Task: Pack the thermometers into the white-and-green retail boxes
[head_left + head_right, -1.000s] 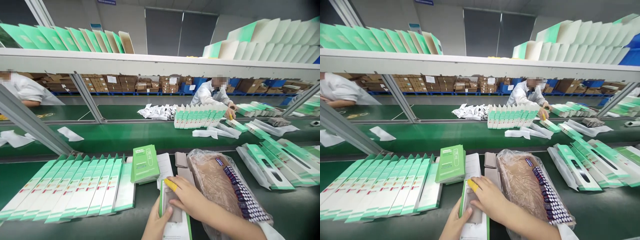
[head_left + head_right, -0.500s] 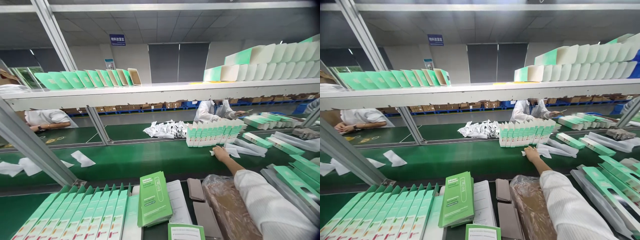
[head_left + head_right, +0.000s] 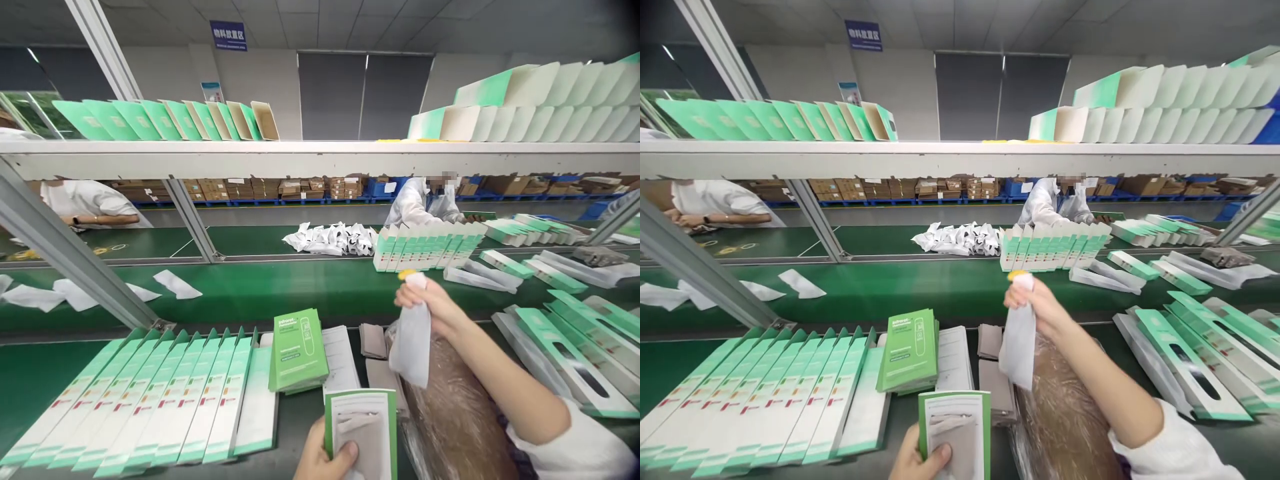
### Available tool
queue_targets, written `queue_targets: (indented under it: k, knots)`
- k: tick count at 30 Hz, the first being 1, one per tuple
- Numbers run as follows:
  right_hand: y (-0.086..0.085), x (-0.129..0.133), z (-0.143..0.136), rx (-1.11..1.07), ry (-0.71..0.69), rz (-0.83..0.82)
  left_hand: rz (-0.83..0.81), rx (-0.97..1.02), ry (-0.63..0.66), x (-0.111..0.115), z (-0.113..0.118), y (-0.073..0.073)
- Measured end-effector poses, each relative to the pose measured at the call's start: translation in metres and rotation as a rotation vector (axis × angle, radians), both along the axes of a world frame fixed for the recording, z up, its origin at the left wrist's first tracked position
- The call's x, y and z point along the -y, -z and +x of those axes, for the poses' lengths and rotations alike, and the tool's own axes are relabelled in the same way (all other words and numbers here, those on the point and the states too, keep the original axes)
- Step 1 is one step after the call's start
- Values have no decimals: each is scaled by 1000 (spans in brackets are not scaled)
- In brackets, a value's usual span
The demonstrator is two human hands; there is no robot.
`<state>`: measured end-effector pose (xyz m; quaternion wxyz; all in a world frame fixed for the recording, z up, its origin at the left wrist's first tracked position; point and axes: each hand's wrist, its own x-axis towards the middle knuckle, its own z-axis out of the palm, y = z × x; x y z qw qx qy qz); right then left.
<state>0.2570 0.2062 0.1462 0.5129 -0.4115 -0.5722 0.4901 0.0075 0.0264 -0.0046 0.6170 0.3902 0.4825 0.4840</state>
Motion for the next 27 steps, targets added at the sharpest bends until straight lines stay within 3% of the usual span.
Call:
queue_targets:
  k: [3,5,9,13,19,21,24,27]
  knots:
    - [12,54,-45,-166,-172,-114,241,13,290,0,10,-11]
    - [20,78,-67,-285,-212,-174,370,-27,419,4,17,-17]
    - [33,104,-91,-512,-147,-250,463,-97,490,19,25,-20]
    - [48,124,-92,-608,-36,-316,525,-122,522,33,22,-24]
    - [75,156,-79,-505,36,-336,494,-287,553,47,7,-35]
    - [83,166,-73,-424,-3,-294,475,-346,564,51,2,-37]
    - [90,175,-65,-139,-133,-177,467,-395,577,56,-2,-37]
    - [90,172,-53,40,-184,-110,401,-301,525,60,-2,-28]
